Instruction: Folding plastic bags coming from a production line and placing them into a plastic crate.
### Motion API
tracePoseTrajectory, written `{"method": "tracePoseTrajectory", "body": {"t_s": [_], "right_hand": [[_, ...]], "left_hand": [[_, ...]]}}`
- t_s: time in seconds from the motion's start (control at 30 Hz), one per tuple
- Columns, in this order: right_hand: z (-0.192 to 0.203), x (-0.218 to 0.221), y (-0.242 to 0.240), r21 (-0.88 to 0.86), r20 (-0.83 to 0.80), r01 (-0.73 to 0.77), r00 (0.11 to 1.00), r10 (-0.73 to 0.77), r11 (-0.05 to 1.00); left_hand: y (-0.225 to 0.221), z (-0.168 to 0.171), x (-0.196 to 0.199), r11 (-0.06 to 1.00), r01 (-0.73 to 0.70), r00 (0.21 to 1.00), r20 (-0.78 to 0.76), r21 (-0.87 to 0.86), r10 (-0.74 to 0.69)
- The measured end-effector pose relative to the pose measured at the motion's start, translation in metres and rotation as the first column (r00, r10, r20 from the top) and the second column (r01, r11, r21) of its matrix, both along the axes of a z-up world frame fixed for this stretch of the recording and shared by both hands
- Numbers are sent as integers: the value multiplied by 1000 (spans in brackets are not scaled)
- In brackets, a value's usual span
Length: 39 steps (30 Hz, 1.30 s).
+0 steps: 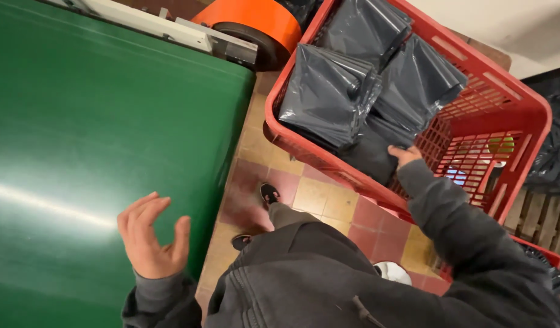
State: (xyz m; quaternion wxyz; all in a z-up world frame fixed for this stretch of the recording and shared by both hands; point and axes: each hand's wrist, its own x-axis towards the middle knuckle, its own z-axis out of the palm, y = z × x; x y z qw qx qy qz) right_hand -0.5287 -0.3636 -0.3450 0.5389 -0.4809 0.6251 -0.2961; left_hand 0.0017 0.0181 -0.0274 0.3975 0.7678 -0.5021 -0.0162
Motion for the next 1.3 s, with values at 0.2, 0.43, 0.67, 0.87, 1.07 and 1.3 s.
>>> {"method": "tracePoseTrajectory", "body": {"t_s": [0.2,0.43,0.67,0.87,1.07,1.3], "right_hand": [[10,11,-18,302,-303,-35,944,131,953],[179,118,24,477,-794,-700,-84,602,531],[10,121,-54,267,-500,-886,208,841,378],[80,69,-95,573,-553,-793,-185,812,210],[324,308,198,-248,-398,-953,266,878,176],[199,481,251,-502,-182,-825,393,901,258]], "left_hand": [[28,-17,0,994,-98,995,-29,43,100],[75,-29,13,967,-247,968,64,68,243],[126,-36,22,914,-405,911,96,12,402],[199,-52,-3,872,-489,871,61,4,488],[231,-60,-29,880,-470,883,44,73,468],[251,-82,-64,958,-263,962,102,115,252]]}}
